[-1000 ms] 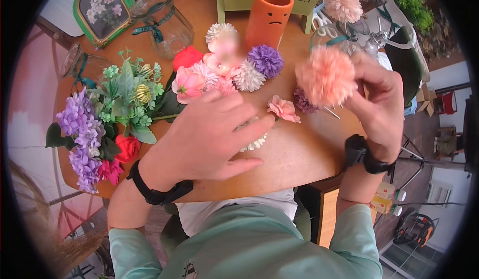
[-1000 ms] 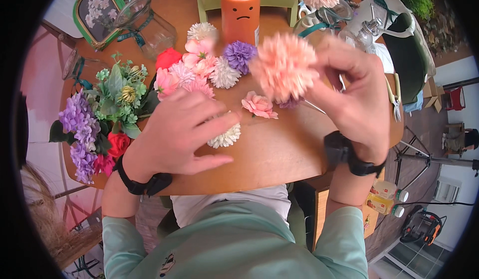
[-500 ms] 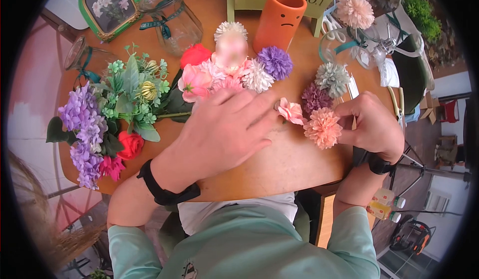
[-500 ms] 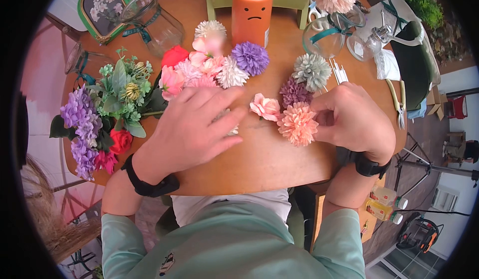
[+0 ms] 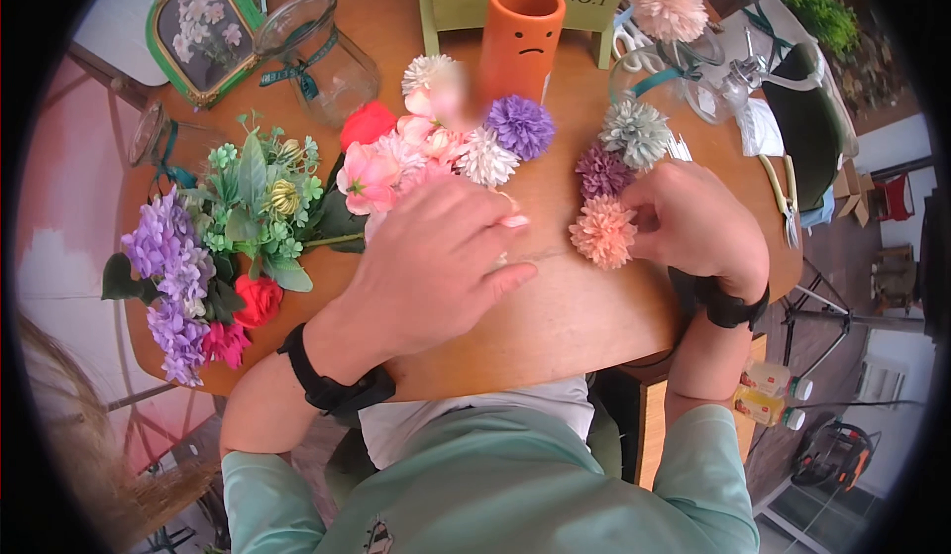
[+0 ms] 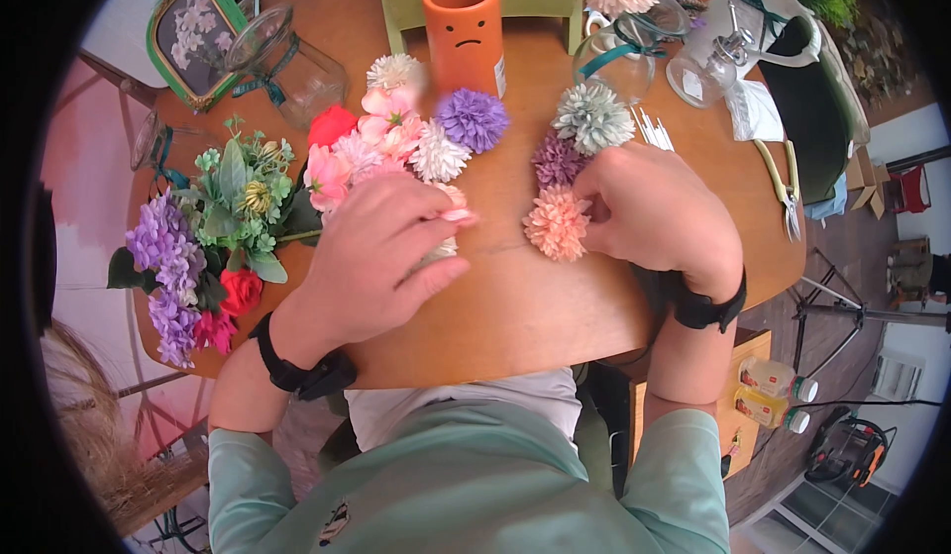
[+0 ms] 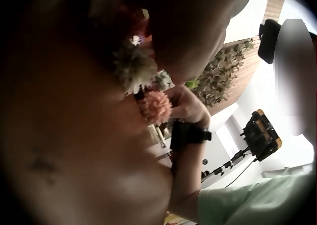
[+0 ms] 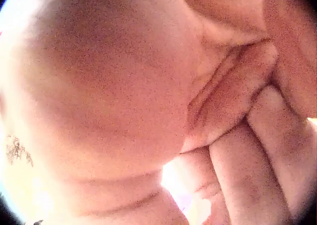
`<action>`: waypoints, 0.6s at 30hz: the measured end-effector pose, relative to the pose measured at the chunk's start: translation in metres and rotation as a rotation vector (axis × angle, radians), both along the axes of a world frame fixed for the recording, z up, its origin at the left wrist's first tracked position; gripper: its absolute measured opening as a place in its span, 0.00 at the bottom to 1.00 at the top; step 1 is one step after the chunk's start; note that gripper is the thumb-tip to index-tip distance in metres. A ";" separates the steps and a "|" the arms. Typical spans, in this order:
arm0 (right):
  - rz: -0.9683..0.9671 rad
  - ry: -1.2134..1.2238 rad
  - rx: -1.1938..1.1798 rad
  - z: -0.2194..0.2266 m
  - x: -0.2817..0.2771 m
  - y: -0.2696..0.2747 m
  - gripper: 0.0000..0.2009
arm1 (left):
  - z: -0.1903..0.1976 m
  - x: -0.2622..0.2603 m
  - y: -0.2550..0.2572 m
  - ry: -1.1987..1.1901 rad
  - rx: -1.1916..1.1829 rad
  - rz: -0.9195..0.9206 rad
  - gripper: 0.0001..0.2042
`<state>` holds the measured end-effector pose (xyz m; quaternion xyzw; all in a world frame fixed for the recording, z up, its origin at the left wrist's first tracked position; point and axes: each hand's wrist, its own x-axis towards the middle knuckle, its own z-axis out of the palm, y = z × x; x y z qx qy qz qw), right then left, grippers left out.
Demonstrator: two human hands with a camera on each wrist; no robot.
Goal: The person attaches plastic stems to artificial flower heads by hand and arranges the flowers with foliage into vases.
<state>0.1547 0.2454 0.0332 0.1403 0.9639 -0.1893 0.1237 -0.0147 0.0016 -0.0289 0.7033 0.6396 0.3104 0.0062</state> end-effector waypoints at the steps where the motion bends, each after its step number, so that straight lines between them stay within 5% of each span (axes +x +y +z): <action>1: -0.003 0.035 -0.003 -0.002 -0.001 -0.001 0.08 | 0.004 -0.004 0.000 0.003 0.023 0.006 0.21; 11: -0.040 0.244 -0.100 -0.023 -0.018 -0.003 0.07 | 0.021 -0.012 0.053 0.111 0.050 0.187 0.18; 18: -0.080 0.312 -0.005 -0.034 -0.023 -0.004 0.07 | 0.009 -0.019 0.068 0.187 -0.177 0.336 0.13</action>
